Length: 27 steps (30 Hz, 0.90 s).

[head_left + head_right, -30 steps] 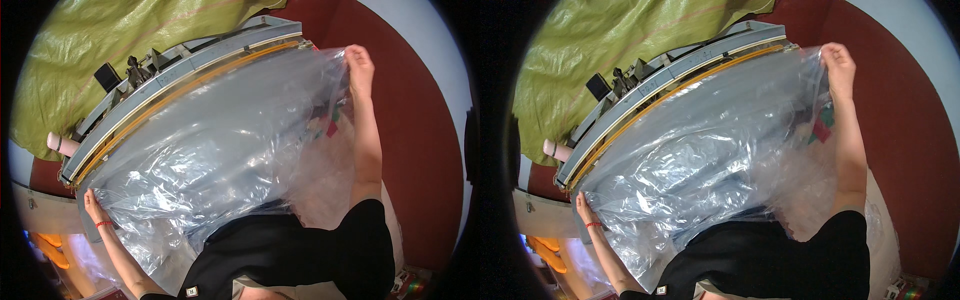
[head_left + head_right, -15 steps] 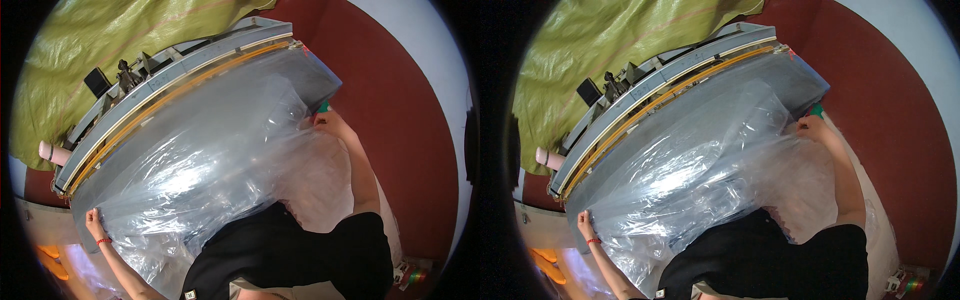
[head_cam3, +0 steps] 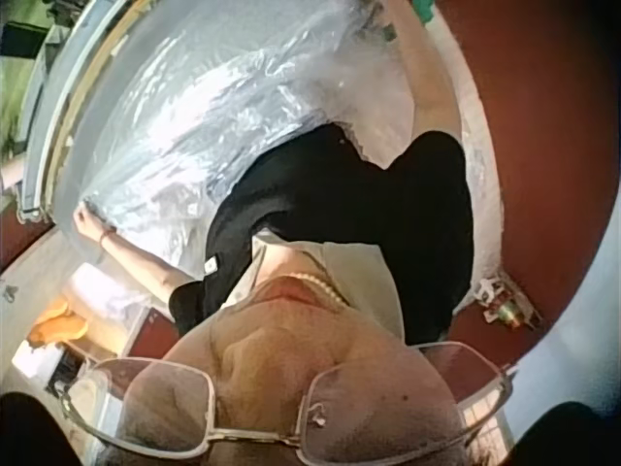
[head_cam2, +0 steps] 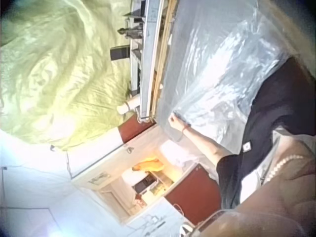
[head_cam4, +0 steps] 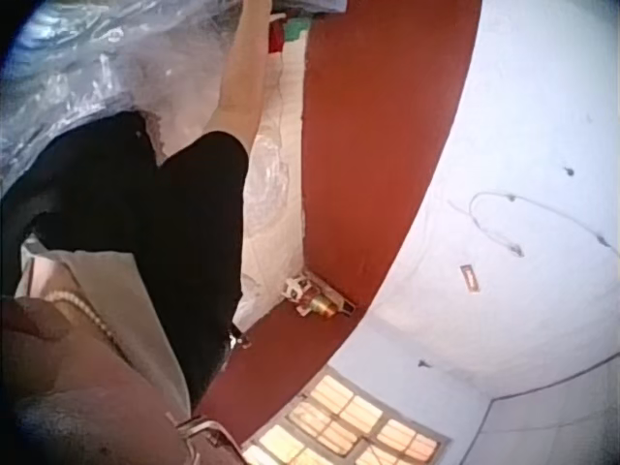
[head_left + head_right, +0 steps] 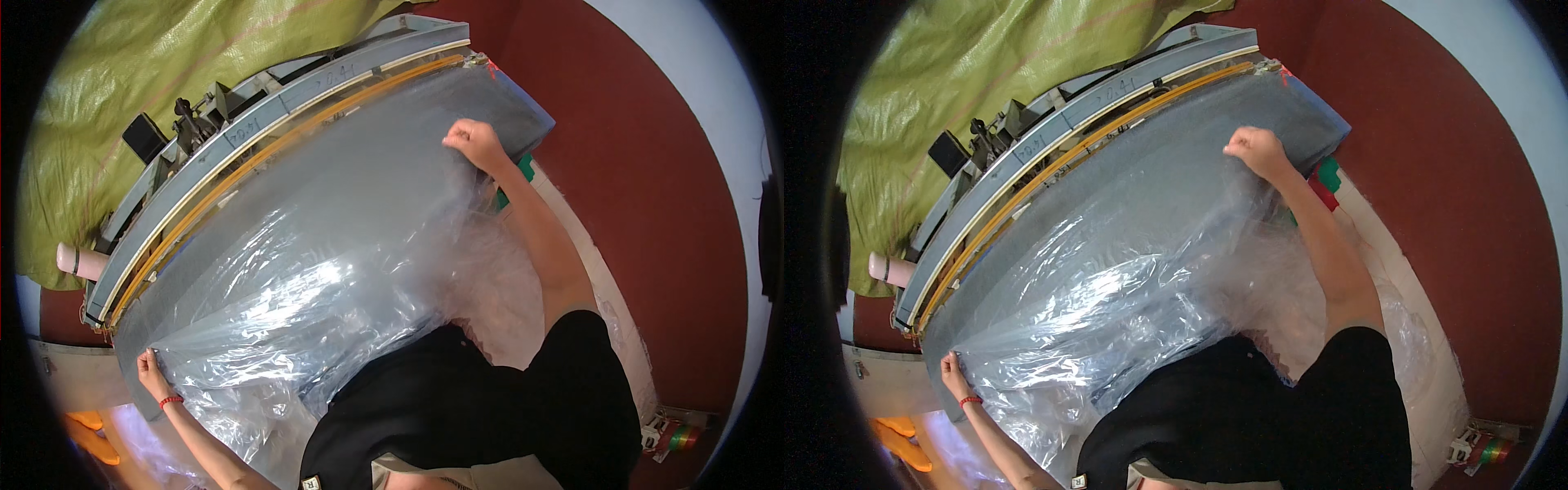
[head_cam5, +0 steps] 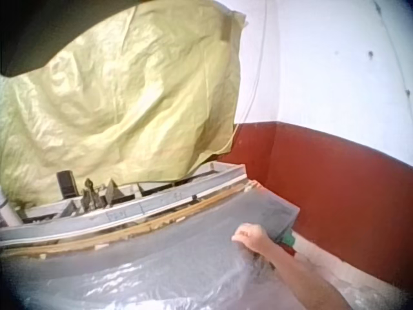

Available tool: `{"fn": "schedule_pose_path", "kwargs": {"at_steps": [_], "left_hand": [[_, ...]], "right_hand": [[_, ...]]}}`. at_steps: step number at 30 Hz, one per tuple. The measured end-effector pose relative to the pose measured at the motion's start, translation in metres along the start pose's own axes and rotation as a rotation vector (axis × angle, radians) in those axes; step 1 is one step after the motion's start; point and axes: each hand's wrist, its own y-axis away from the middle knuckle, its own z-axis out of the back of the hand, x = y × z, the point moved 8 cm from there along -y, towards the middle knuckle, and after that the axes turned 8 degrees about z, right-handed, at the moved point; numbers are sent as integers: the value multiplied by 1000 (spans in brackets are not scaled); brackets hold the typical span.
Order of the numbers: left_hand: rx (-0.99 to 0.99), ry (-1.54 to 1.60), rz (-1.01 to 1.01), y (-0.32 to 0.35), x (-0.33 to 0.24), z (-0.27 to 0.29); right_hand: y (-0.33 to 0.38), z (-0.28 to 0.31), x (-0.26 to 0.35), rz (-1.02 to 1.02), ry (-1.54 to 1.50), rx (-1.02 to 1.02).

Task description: Sealing large plastic sheets using a heat sealing machine.

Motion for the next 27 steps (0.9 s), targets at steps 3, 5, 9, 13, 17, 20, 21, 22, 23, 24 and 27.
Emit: {"fn": "schedule_pose_path", "kwargs": {"at_steps": [3, 5, 9, 13, 17, 20, 21, 22, 23, 24, 27], "left_hand": [[-42, -50, -23, -4, 8, 8], [-53, -7, -42, -10, 17, 11], [-42, -92, 48, -1, 16, 14], [-39, -55, 45, -6, 15, 7], [-47, -92, 0, -6, 3, 13], [-43, -80, -12, -7, 4, 4], [-33, -34, -13, -8, 5, 4], [-31, -25, -15, -9, 9, -4], [-35, -31, -30, -10, 8, -6], [-46, -39, -44, -8, 7, -3], [-67, -45, -31, -2, 8, 12]], "right_hand": [[-10, 3, -20, -121, -221, -11], [-8, 13, -12, -99, -385, 55], [42, 42, 63, -44, -431, 241], [111, 15, 75, 5, -256, 589], [171, -36, 90, 308, 23, 486], [216, -114, 57, 360, 133, 585], [228, -136, 44, 333, 186, 699], [230, -136, 31, 333, 195, 696], [227, -125, 22, 415, 223, 630], [214, -111, 31, 503, 246, 566], [158, -32, 20, -207, -384, 420]]}}
